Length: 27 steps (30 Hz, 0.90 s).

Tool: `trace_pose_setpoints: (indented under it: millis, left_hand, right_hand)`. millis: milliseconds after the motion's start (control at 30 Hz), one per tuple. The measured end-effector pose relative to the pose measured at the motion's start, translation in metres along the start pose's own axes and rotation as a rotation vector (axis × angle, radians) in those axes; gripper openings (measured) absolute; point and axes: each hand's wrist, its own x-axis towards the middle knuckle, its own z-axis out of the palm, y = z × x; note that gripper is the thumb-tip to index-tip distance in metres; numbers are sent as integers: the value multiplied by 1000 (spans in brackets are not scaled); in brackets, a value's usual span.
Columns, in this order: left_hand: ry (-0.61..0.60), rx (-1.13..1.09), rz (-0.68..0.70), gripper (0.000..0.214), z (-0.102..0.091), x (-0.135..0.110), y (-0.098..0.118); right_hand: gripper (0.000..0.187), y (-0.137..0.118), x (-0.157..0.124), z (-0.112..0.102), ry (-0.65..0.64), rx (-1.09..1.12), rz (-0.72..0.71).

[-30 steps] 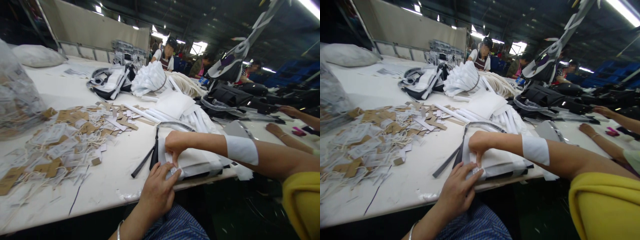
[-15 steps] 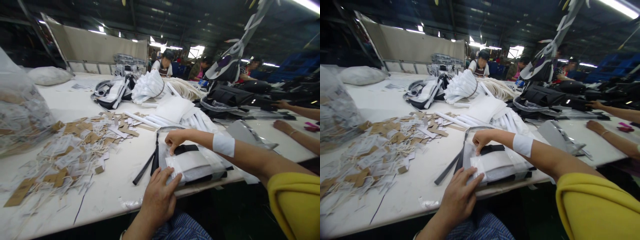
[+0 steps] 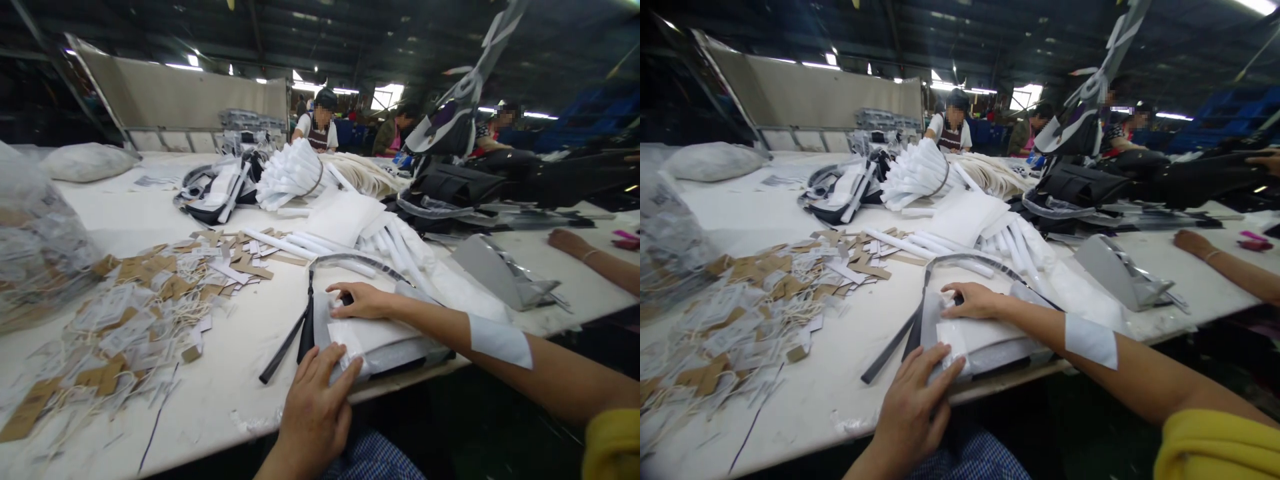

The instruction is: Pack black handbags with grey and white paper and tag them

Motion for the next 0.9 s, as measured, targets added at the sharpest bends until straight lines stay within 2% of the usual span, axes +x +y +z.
trace_pose_setpoints:
  millis: [100, 267, 333, 400, 433, 533, 600, 633, 733, 900]
  left_hand:
    - [-7, 10, 5, 71, 1, 1, 0]
    - [-30, 38, 0, 71, 1, 1, 0]
    - [-31, 45, 3, 71, 0, 0, 1]
    - [-33, 47, 8, 71, -1, 0, 1]
    - [-35, 48, 11, 71, -2, 0, 2]
    - [-41, 48, 16, 71, -2, -1, 2]
    - [-45, 47, 16, 70, -1, -1, 2]
    - [-48, 47, 14, 70, 0, -1, 2]
    - [-56, 48, 5, 69, 1, -1, 1]
    - [-49, 61, 14, 71, 3, -3, 0]
  right_hand:
    - [61, 10, 11, 3, 67, 80, 2]
    - [44, 12, 20, 7, 141, 72, 5]
    - [49, 6, 18, 3, 171, 60, 21]
    - [54, 0, 10, -3, 130, 69, 4]
    - [61, -4, 5, -6, 74, 68, -23]
    - [105, -11, -12, -10, -65, -35, -73]
    - [114, -13, -18, -8, -59, -108, -30]
    - [109, -13, -17, -6, -30, -108, 10]
    - [80, -8, -8, 2, 58, -32, 109]
    - [44, -1, 10, 10, 168, -4, 112]
